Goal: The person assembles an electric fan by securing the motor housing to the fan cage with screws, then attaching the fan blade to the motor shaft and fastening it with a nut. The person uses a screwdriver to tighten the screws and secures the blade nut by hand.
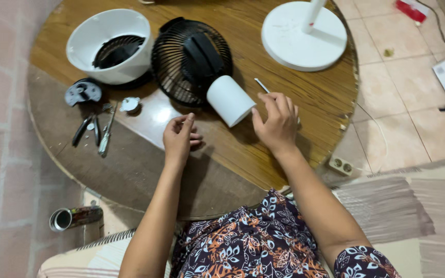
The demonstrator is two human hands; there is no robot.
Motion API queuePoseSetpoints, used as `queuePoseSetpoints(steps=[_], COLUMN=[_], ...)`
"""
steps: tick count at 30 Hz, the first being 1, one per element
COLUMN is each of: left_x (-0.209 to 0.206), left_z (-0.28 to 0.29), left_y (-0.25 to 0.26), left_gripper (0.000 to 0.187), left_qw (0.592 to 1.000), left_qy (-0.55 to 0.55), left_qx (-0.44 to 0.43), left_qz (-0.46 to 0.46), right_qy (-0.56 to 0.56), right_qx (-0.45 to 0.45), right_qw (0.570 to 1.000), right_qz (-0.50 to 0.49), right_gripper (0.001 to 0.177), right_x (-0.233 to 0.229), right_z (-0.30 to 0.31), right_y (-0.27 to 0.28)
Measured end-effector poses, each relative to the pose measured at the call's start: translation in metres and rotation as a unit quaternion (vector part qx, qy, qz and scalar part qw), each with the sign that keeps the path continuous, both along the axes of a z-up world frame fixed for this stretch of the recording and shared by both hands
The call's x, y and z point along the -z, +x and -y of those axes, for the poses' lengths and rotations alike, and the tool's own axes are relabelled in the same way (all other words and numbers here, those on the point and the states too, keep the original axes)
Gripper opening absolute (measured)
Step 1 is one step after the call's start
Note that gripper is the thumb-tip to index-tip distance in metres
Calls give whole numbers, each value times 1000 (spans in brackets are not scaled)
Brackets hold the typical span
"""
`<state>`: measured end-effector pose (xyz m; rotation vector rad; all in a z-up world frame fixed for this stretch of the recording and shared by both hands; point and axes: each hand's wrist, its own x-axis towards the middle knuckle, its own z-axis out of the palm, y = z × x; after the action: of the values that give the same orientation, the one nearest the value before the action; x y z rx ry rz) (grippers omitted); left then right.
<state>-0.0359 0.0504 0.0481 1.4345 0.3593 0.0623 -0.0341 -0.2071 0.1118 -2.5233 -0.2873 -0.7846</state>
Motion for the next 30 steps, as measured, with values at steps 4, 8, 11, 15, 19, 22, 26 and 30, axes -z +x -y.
queuePoseSetpoints(steps=[4, 8, 11, 15, 19, 22, 26, 30], left_x=[1, 5, 13, 24, 26, 25, 17, 10], left_z=[-49, -99, -134, -168, -176, -169, -164, -162], left_y=[-13, -28, -40, -49, -51, -53, -54, -54], left_gripper=[36, 27, 24, 22, 20, 19, 18, 18], left_qw=[996, 979, 958, 935, 938, 921, 927, 927], left_qy=[15, 99, 166, 223, 199, 258, 230, 225], left_qx=[-75, -165, -219, -261, -270, -281, -289, -296], left_qz=[41, 62, 83, 88, 87, 78, 66, 52], right_qy=[27, 55, 100, 89, 94, 16, -59, -120], right_qx=[-102, -203, -266, -309, -392, -379, -344, -336], right_qw=[993, 976, 959, 945, 915, 925, 936, 933], right_qz=[61, 52, -6, -49, -23, -14, 50, 57], right_gripper=[30, 26, 20, 17, 16, 13, 6, 9], right_x=[-24, -34, -27, -3, 21, 33, 41, 53], right_z=[-53, -104, -141, -188, -236, -267, -306, -340], right_y=[-9, -9, -4, 13, 35, 46, 70, 99])
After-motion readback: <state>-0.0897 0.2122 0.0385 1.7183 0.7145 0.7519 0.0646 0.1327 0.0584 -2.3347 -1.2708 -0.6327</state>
